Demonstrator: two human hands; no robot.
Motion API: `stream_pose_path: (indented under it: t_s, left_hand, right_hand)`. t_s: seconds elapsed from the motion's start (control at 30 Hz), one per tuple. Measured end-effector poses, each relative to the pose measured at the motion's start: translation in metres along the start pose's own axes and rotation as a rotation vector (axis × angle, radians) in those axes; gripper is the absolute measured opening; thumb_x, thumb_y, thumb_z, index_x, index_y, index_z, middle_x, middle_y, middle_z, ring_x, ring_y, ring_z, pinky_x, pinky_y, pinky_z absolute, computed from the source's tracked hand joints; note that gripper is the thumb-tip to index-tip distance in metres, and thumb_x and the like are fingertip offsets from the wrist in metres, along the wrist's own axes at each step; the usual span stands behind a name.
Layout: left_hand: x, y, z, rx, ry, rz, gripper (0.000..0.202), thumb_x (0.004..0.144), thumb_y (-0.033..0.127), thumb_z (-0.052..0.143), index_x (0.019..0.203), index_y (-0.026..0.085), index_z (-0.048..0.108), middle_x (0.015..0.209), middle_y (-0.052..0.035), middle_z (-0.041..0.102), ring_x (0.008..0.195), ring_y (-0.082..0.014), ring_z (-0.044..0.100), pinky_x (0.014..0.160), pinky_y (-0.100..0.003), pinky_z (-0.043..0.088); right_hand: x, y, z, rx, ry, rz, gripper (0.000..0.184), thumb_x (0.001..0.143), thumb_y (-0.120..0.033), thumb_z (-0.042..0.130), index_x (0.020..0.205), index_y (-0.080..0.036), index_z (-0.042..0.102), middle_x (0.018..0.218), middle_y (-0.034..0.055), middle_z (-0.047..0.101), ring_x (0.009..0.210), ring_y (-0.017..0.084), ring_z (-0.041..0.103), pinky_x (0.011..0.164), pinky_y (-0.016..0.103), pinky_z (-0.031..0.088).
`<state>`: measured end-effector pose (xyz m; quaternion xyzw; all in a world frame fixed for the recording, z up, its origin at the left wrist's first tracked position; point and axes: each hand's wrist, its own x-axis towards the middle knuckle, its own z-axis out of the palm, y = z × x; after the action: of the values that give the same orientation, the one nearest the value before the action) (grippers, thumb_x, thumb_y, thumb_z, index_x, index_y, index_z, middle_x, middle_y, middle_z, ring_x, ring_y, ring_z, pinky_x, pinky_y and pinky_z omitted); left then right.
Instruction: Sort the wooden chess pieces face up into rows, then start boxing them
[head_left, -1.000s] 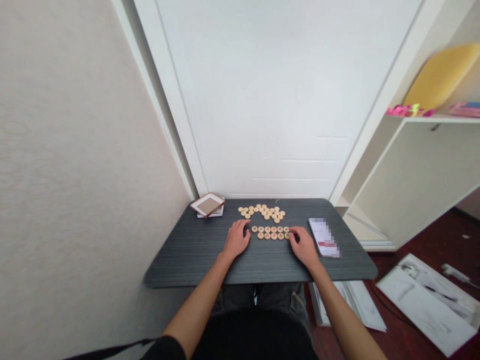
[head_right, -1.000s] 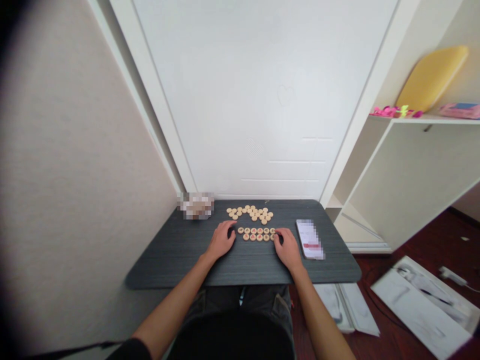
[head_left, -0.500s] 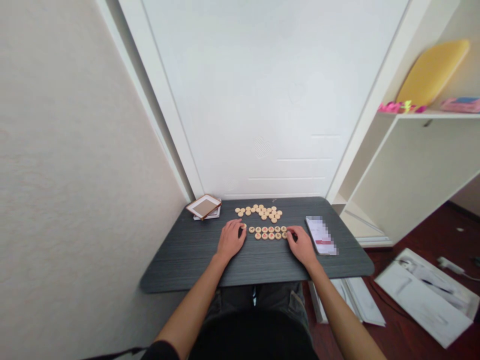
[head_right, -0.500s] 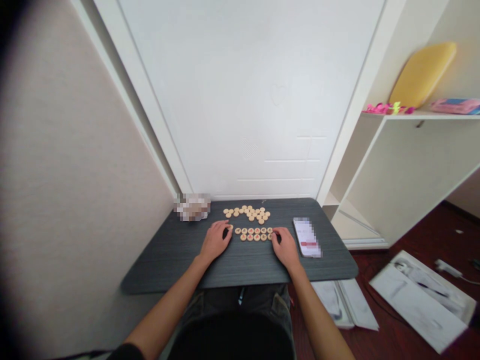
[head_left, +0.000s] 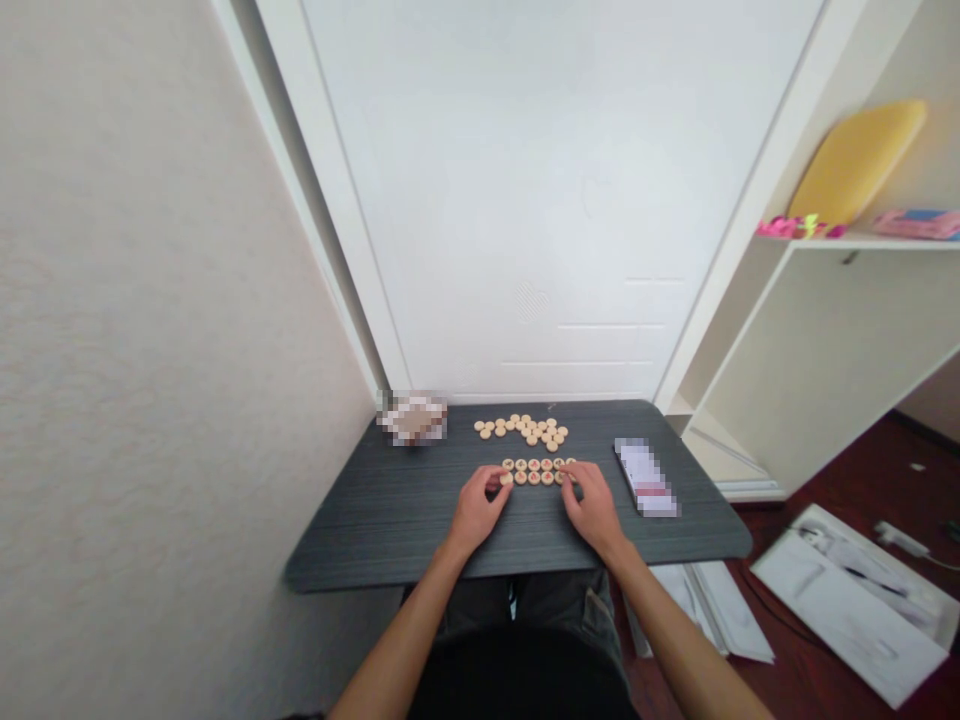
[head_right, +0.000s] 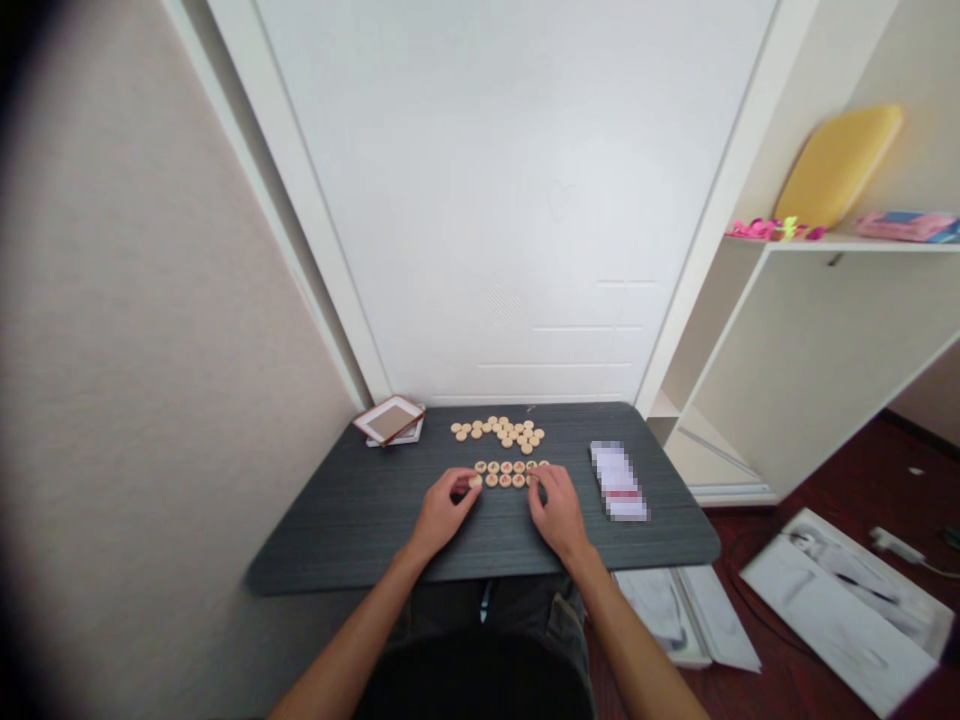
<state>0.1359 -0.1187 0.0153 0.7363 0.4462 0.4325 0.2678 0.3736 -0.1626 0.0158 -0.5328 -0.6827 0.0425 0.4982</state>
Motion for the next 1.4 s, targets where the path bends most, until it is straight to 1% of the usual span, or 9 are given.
stream_pose_path:
  t_s: [0.13,0.27,0.37,0.53,0.7,0.9,1.17,1.27,1.4]
  left_hand:
    - [-0.009,0.004,0.013,-0.236,-0.032,-0.068,0.026,0.089,0.035,0.064,0.111,0.021,0.064,0.111,-0.0072,0.073,0.093,-0.0183,0.072,0.088,-0.035,0.059]
    - [-0.012,0.005,0.013,-0.321,-0.083,-0.114,0.028,0.090,0.039,0.063,0.110,0.019,0.065,0.110,-0.0077,0.075,0.098,-0.0187,0.073,0.092,-0.035,0.059]
    - [-0.013,0.008,0.012,-0.338,-0.109,-0.133,0.028,0.090,0.041,0.064,0.107,0.020,0.067,0.104,-0.0061,0.077,0.095,-0.0191,0.074,0.090,-0.034,0.059]
    - [-0.016,0.015,0.013,-0.311,-0.131,-0.099,0.024,0.090,0.040,0.064,0.105,0.022,0.070,0.101,-0.0046,0.077,0.093,-0.0199,0.074,0.089,-0.034,0.059]
    - [-0.016,0.018,0.013,-0.266,-0.126,-0.091,0.023,0.091,0.040,0.062,0.102,0.022,0.071,0.098,-0.0038,0.077,0.090,-0.0194,0.073,0.086,-0.032,0.059]
    - [-0.015,0.016,0.012,-0.248,-0.136,-0.092,0.024,0.092,0.042,0.061,0.100,0.022,0.071,0.096,-0.0040,0.077,0.088,-0.0193,0.073,0.085,-0.032,0.058]
    - [-0.014,0.017,0.012,-0.256,-0.120,-0.118,0.024,0.091,0.042,0.062,0.097,0.021,0.071,0.091,-0.0045,0.077,0.084,-0.0194,0.073,0.080,-0.031,0.058]
    - [-0.013,0.017,0.012,-0.262,-0.117,-0.120,0.024,0.092,0.042,0.061,0.098,0.021,0.070,0.092,-0.0048,0.077,0.086,-0.0197,0.073,0.080,-0.032,0.059]
    - [-0.013,0.017,0.012,-0.276,-0.119,-0.117,0.024,0.092,0.042,0.061,0.100,0.021,0.070,0.095,-0.0044,0.077,0.088,-0.0196,0.073,0.082,-0.032,0.059]
  right_hand:
    - [-0.002,-0.035,0.024,0.096,-0.105,-0.052,0.024,0.092,-0.020,0.049,0.108,-0.026,0.066,0.108,0.0081,0.068,0.109,0.026,0.061,0.101,0.045,0.049]
    - [-0.002,-0.048,0.035,0.143,-0.208,-0.086,0.024,0.089,-0.016,0.054,0.108,-0.026,0.065,0.110,0.0075,0.066,0.109,0.025,0.061,0.100,0.041,0.049]
    - [-0.004,-0.045,0.034,0.123,-0.232,-0.086,0.023,0.088,-0.017,0.057,0.109,-0.025,0.063,0.111,0.0077,0.065,0.108,0.024,0.060,0.099,0.040,0.049]
    - [-0.007,-0.038,0.033,0.085,-0.284,-0.086,0.015,0.092,-0.020,0.057,0.106,-0.024,0.062,0.101,0.0062,0.065,0.098,0.023,0.060,0.091,0.038,0.050]
    - [-0.009,-0.035,0.035,0.099,-0.258,-0.048,0.011,0.094,-0.025,0.058,0.103,-0.023,0.063,0.094,0.0046,0.066,0.088,0.021,0.061,0.082,0.034,0.051]
    - [-0.012,-0.030,0.040,0.165,-0.271,0.029,0.014,0.093,-0.030,0.060,0.105,-0.023,0.064,0.086,0.0017,0.066,0.075,0.018,0.060,0.074,0.030,0.051]
    - [-0.012,-0.032,0.038,0.147,-0.275,-0.006,0.017,0.093,-0.031,0.061,0.107,-0.023,0.064,0.090,0.0031,0.067,0.078,0.018,0.061,0.077,0.031,0.052]
    - [-0.011,-0.034,0.035,0.129,-0.279,-0.042,0.020,0.092,-0.030,0.061,0.110,-0.023,0.064,0.092,0.0036,0.067,0.080,0.019,0.062,0.077,0.031,0.052]
    - [-0.010,-0.035,0.035,0.137,-0.270,-0.026,0.021,0.092,-0.030,0.061,0.111,-0.023,0.064,0.092,0.0035,0.067,0.080,0.019,0.062,0.077,0.031,0.052]
